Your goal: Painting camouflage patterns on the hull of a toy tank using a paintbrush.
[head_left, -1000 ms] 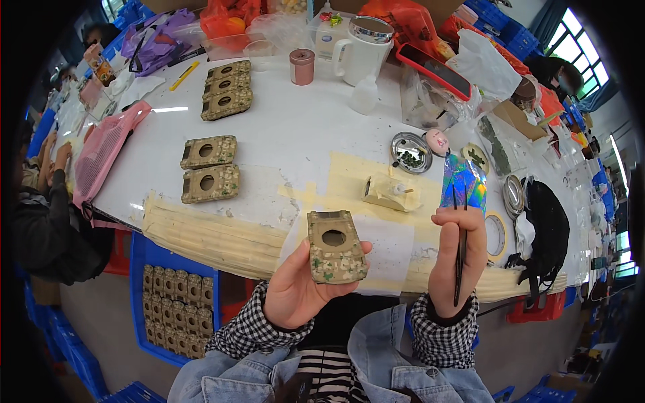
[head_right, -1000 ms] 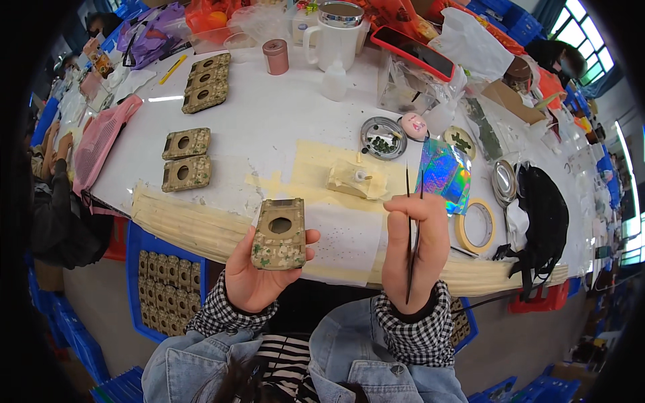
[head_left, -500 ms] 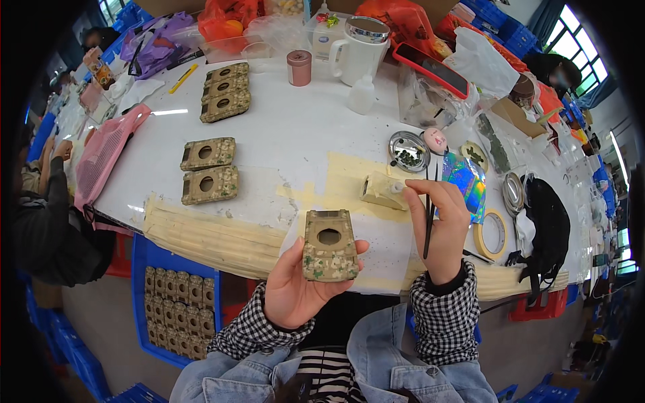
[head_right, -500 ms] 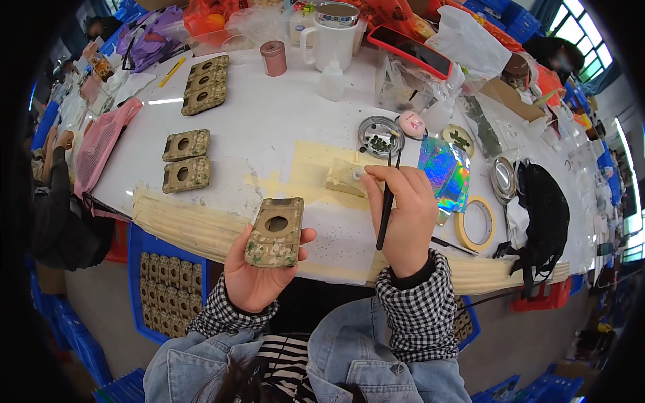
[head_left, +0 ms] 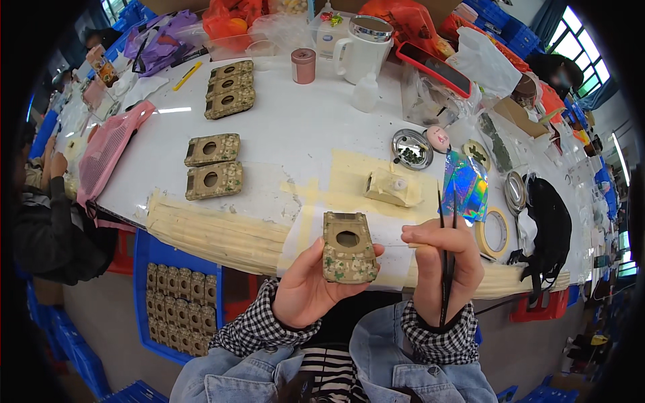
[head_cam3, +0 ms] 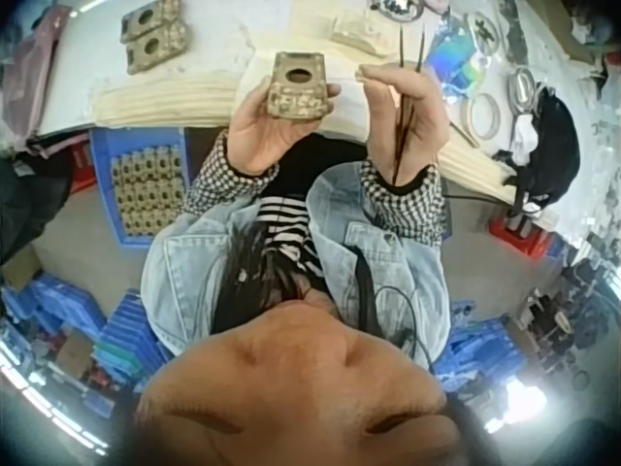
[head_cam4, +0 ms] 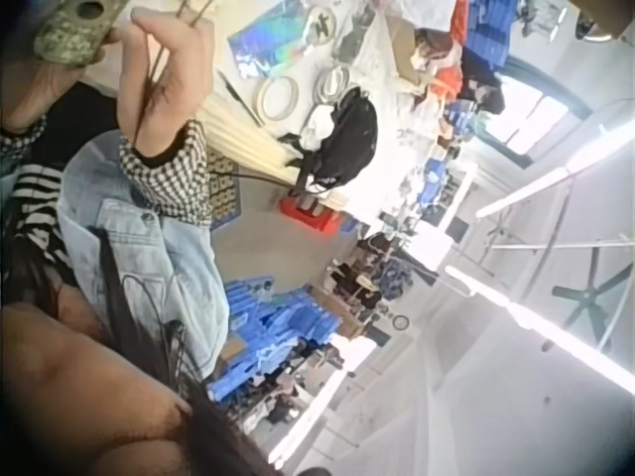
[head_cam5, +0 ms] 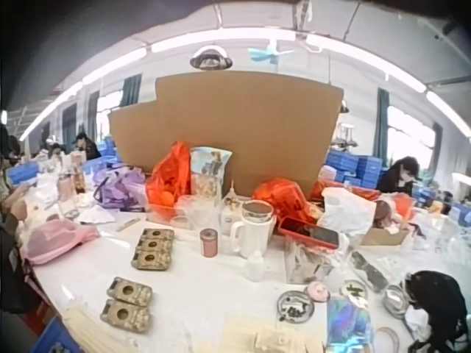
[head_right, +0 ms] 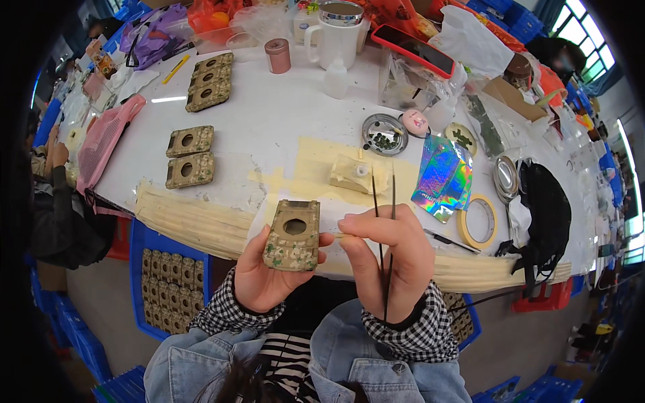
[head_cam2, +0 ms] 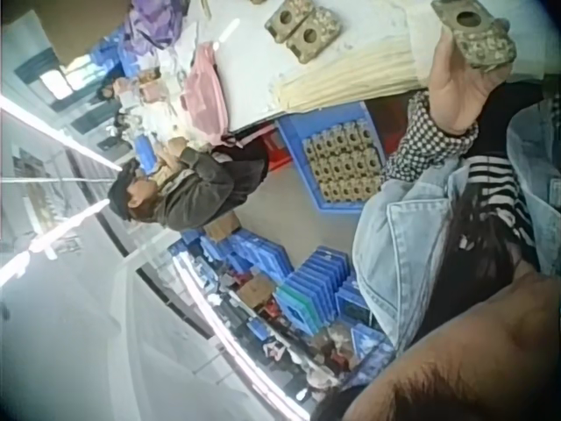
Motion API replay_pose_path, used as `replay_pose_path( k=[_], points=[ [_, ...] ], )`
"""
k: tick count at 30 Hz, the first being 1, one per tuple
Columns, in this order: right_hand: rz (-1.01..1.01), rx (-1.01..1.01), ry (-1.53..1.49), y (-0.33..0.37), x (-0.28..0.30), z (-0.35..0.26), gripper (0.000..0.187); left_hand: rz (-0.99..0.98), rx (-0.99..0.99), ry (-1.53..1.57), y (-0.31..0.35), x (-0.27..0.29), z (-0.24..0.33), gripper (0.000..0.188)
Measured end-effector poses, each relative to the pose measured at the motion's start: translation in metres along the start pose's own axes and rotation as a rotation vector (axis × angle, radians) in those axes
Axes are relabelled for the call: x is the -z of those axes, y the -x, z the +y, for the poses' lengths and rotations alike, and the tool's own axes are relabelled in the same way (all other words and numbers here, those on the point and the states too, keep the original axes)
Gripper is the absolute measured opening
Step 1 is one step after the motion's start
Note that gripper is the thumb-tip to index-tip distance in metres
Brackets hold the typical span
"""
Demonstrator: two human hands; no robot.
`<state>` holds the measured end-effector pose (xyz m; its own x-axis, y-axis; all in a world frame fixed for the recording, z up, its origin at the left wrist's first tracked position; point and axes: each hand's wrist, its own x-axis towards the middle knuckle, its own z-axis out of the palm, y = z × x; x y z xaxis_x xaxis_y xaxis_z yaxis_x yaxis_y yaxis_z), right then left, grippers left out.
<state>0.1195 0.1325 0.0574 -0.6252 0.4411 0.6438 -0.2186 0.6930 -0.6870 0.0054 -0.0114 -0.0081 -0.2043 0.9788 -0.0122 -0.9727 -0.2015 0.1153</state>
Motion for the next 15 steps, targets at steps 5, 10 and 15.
replay_pose_path(
  k=[5, 10, 15],
  points=[
    [-0.105, -0.118, -0.173, 0.005, -0.01, -0.002, 0.012, 0.059, 0.005, -0.063, 0.002, -0.003, -0.002, 0.054],
    [-0.074, -0.171, -0.212, 0.007, -0.015, -0.003, 0.01, -0.099, 0.025, 0.002, 0.001, 0.005, -0.002, 0.051],
    [-0.082, -0.139, -0.145, 0.006, -0.016, -0.004, 0.01, -0.079, 0.024, 0.002, 0.002, 0.007, -0.004, 0.051]
  ],
)
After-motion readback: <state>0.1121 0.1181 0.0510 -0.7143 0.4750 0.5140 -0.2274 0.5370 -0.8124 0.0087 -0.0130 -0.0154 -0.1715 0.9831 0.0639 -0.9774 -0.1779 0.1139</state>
